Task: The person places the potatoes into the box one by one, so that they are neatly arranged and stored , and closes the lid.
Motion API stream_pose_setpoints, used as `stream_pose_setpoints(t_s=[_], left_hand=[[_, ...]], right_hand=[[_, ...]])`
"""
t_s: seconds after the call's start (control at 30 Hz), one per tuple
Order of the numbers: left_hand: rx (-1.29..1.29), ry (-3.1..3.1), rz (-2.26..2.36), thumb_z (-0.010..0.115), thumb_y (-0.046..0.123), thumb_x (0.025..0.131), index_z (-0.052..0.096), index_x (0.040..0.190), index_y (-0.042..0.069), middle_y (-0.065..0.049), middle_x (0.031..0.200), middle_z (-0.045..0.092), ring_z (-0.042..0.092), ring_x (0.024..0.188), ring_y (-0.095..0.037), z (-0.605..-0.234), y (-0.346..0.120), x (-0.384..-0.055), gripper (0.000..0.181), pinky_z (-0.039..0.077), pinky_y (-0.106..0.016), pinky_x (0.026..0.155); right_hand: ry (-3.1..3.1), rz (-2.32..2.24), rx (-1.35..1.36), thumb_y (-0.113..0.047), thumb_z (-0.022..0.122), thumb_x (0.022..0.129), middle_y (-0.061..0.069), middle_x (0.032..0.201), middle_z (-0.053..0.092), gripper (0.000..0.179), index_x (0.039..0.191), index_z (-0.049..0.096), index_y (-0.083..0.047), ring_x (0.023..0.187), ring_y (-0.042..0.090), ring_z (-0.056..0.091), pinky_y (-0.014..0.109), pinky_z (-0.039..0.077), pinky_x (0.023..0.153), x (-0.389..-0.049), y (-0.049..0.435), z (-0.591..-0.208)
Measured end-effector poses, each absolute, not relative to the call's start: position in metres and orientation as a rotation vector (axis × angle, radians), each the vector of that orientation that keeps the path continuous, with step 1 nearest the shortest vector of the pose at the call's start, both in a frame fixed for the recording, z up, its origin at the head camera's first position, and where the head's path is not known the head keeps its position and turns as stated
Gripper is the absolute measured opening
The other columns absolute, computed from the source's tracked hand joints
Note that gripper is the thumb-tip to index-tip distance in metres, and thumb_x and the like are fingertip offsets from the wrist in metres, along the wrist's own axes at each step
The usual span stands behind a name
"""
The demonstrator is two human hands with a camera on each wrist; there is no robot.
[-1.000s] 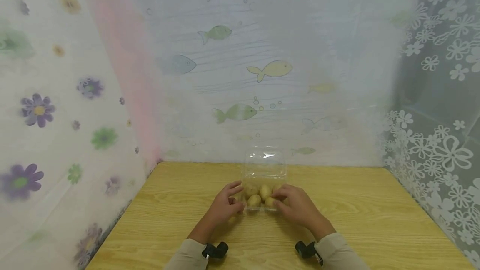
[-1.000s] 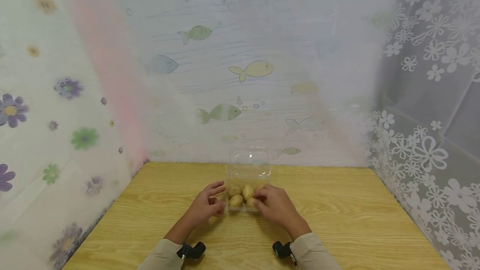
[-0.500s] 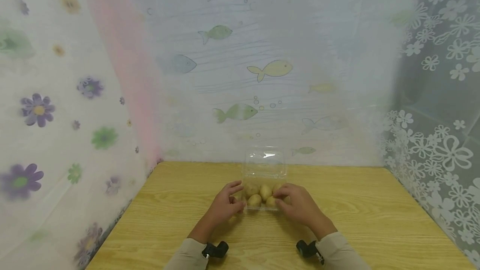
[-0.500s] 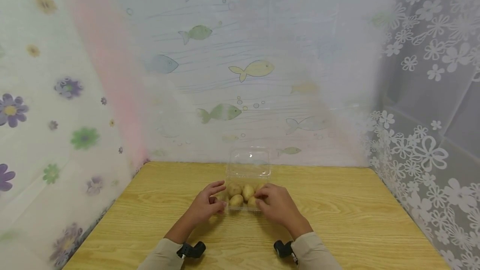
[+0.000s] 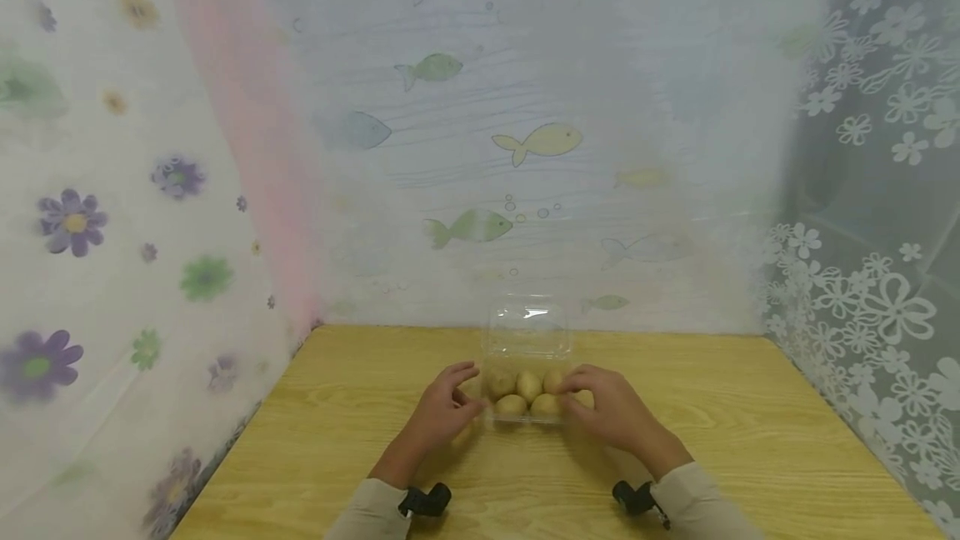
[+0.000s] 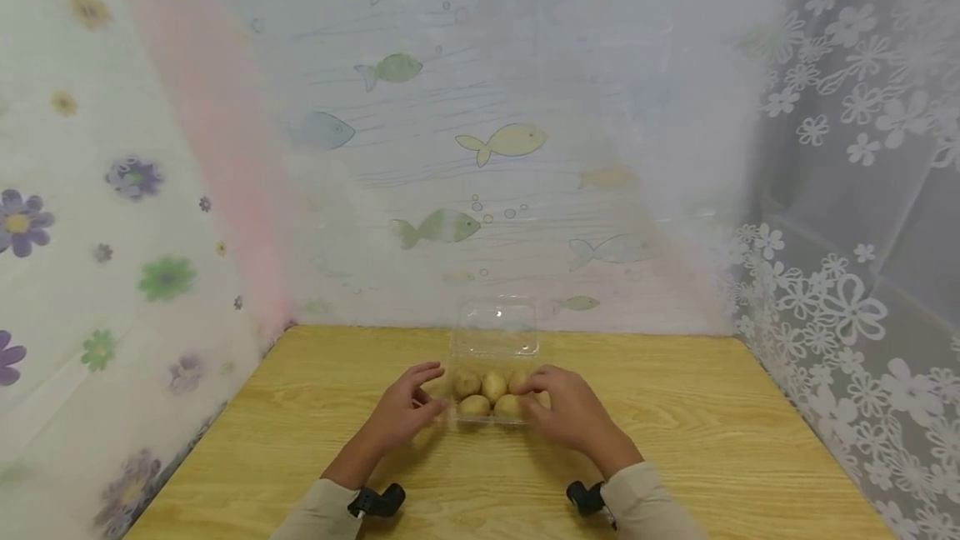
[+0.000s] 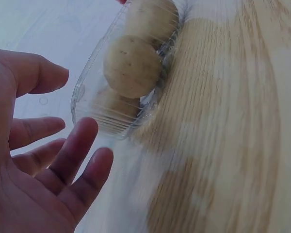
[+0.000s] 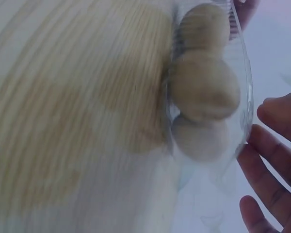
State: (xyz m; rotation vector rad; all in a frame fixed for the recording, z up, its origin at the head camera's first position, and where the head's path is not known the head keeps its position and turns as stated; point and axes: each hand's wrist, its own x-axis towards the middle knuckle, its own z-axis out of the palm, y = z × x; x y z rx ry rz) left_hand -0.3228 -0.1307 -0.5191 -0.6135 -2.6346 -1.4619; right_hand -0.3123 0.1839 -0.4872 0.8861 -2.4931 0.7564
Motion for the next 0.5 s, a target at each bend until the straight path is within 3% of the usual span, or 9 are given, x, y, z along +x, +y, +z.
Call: stream_pose_setpoints(t_s=[0.5], left_hand=[[-0.679,-2.723,-1.306,0.067,0.030,0.103,0.049,0.152,0.000,-0.016,0.163,0.037,0.065,0.107,-0.019,-0.510,-0.151,-0.326,0.060,0.058,-0.035,0.081]], right_hand=[[-2.664,0.585,0.826,-0.016,0.077,0.094,-0.001,0.117,0.071,0.022,0.116,0.075,-0.012,0.105,0.023,0.070,0.045,0.058,0.088,-0.307,0.218,-0.478]])
